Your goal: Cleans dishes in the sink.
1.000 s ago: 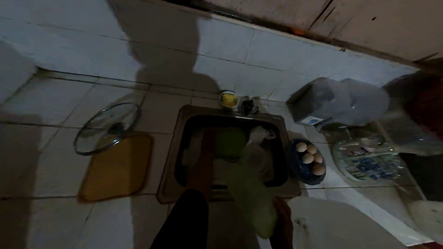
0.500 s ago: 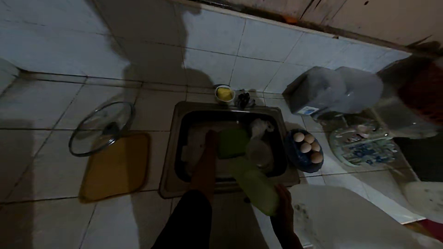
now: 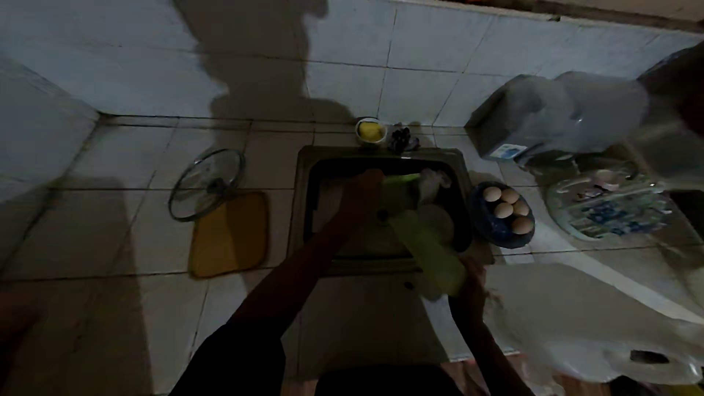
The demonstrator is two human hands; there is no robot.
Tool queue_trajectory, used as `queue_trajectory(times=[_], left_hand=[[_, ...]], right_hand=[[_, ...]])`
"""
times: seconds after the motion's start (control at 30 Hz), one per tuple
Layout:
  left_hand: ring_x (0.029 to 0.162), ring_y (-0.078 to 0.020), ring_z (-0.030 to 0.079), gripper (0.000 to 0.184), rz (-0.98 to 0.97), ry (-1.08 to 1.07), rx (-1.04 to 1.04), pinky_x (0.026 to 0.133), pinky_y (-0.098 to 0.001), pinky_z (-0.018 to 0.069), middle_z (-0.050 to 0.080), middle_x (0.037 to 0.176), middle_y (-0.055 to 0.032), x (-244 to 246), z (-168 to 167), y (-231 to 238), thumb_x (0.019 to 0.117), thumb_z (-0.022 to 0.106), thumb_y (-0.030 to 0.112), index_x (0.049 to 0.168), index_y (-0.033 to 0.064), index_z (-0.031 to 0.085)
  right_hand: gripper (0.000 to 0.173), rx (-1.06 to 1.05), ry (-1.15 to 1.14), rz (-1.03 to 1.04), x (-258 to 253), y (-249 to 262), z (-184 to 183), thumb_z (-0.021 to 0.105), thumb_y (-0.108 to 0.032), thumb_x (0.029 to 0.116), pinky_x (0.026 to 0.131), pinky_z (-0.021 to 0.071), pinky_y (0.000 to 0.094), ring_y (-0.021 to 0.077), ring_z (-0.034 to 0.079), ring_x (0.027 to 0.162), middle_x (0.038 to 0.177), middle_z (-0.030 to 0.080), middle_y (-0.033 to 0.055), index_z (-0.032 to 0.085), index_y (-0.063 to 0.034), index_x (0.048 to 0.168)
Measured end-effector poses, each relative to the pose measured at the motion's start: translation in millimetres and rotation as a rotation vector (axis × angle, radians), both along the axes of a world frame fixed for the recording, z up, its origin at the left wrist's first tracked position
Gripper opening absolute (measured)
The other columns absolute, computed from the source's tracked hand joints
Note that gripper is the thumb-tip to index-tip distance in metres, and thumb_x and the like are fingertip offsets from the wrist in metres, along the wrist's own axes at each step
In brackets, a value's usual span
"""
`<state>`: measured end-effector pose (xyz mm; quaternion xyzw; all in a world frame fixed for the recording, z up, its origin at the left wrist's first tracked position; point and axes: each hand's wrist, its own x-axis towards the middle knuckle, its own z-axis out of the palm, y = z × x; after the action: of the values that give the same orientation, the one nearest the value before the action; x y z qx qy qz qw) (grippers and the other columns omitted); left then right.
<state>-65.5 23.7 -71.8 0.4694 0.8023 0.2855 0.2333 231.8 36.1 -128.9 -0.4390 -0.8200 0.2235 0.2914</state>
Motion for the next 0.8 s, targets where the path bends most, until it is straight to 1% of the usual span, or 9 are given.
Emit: queue_trajectory(times=[0.1, 0.17, 0.23, 0.27, 0.37, 0.47, 0.6, 0.73, 0.8], left_hand=[[0.124, -0.0427, 0.061, 0.033, -0.087, 0.246, 0.062, 0.105, -0.0560, 0.0479, 0.062, 0.135, -0.0257, 8.7, 0.6, -28.7, 0.1054, 0.053, 0.008, 0.135, -0.0044, 0.060], [0.128, -0.0444, 0.058, 0.035, -0.044, 0.237, 0.013, 0.108, -0.0570, 0.0446, 0.059, 0.138, -0.0270, 5.4, -2.2, -40.1, 0.1068, 0.050, 0.009, 0.138, -0.0048, 0.057], [0.126, -0.0422, 0.060, 0.034, 0.095, 0.171, 0.002, 0.106, -0.0560, 0.0468, 0.060, 0.137, -0.0261, 4.3, -6.2, -51.9, 0.1083, 0.048, 0.011, 0.138, -0.0038, 0.056], [0.122, -0.0414, 0.062, 0.033, 0.188, 0.123, 0.062, 0.104, -0.0556, 0.0484, 0.061, 0.133, -0.0265, 1.0, -6.5, -58.2, 0.1086, 0.048, 0.012, 0.135, -0.0051, 0.056], [0.103, -0.0415, 0.066, 0.035, 0.453, -0.013, 0.273, 0.088, -0.0550, 0.0540, 0.064, 0.119, -0.0283, 1.5, 0.9, -87.8, 0.1091, 0.050, 0.020, 0.134, -0.0040, 0.051], [0.106, -0.0373, 0.065, 0.039, 0.558, -0.153, 0.325, 0.089, -0.0520, 0.0539, 0.063, 0.125, -0.0261, -2.1, 4.3, -115.9, 0.1082, 0.053, 0.025, 0.137, -0.0015, 0.051], [0.102, -0.0291, 0.066, 0.036, 0.573, -0.311, 0.157, 0.090, -0.0489, 0.0551, 0.065, 0.120, -0.0211, 2.7, 9.3, -134.8, 0.1067, 0.056, 0.026, 0.132, 0.0003, 0.059], [0.100, -0.0306, 0.065, 0.033, 0.400, -0.280, -0.054, 0.088, -0.0485, 0.0538, 0.066, 0.119, -0.0221, 42.7, 22.0, -144.8, 0.1064, 0.057, 0.020, 0.132, -0.0007, 0.059], [0.104, -0.0292, 0.066, 0.034, 0.336, -0.322, -0.168, 0.092, -0.0467, 0.0535, 0.065, 0.121, -0.0216, 58.3, 13.8, -146.4, 0.1052, 0.059, 0.019, 0.133, -0.0013, 0.058]], right_hand=[[0.039, 0.165, -0.003, 0.096, -1.9, 4.8, -4.2, 0.060, 0.013, 0.0828, 0.088, 0.0559, 0.0581, 0.0552, 0.065, 0.108, 0.125, 0.059, 0.0405, 0.061, 0.0176, 0.122], [0.045, 0.032, -0.070, 0.058, -8.8, 3.8, 1.6, 0.059, 0.016, 0.0854, 0.096, 0.0517, 0.0596, 0.0559, 0.059, 0.119, 0.134, 0.054, 0.0406, 0.057, 0.0172, 0.130], [0.053, -0.227, -0.138, -0.048, -16.7, 2.6, 11.5, 0.054, 0.012, 0.0931, 0.107, 0.0449, 0.0572, 0.0513, 0.053, 0.130, 0.144, 0.047, 0.0389, 0.042, 0.0152, 0.145], [0.053, -0.323, -0.088, -0.113, -21.8, 2.5, 13.3, 0.050, 0.007, 0.0977, 0.106, 0.0470, 0.0542, 0.0473, 0.058, 0.125, 0.142, 0.049, 0.0381, 0.037, 0.0144, 0.148], [0.048, -0.679, 0.129, -0.202, -24.8, -2.1, 14.6, 0.042, -0.004, 0.1059, 0.078, 0.0572, 0.0467, 0.0342, 0.065, 0.091, 0.122, 0.056, 0.0328, 0.031, 0.0103, 0.150], [0.052, -1.056, 0.234, -0.206, -17.9, -4.4, 10.0, 0.041, -0.014, 0.1100, 0.075, 0.0581, 0.0463, 0.0333, 0.065, 0.094, 0.133, 0.050, 0.0305, 0.021, 0.0009, 0.156], [0.049, -1.287, 0.203, -0.121, -4.5, -13.2, 5.3, 0.031, -0.032, 0.1137, 0.060, 0.0572, 0.0408, 0.0264, 0.065, 0.069, 0.115, 0.058, 0.0232, 0.027, -0.0029, 0.153], [0.051, -1.353, 0.148, 0.057, 18.3, -29.4, 2.7, 0.031, -0.029, 0.1132, 0.074, 0.0574, 0.0486, 0.0351, 0.065, 0.095, 0.135, 0.051, 0.0266, 0.024, -0.0076, 0.159], [0.050, -1.308, 0.083, 0.070, 23.3, -35.5, 4.4, 0.032, -0.031, 0.1132, 0.080, 0.0562, 0.0516, 0.0378, 0.063, 0.105, 0.139, 0.050, 0.0277, 0.034, -0.0041, 0.155]])
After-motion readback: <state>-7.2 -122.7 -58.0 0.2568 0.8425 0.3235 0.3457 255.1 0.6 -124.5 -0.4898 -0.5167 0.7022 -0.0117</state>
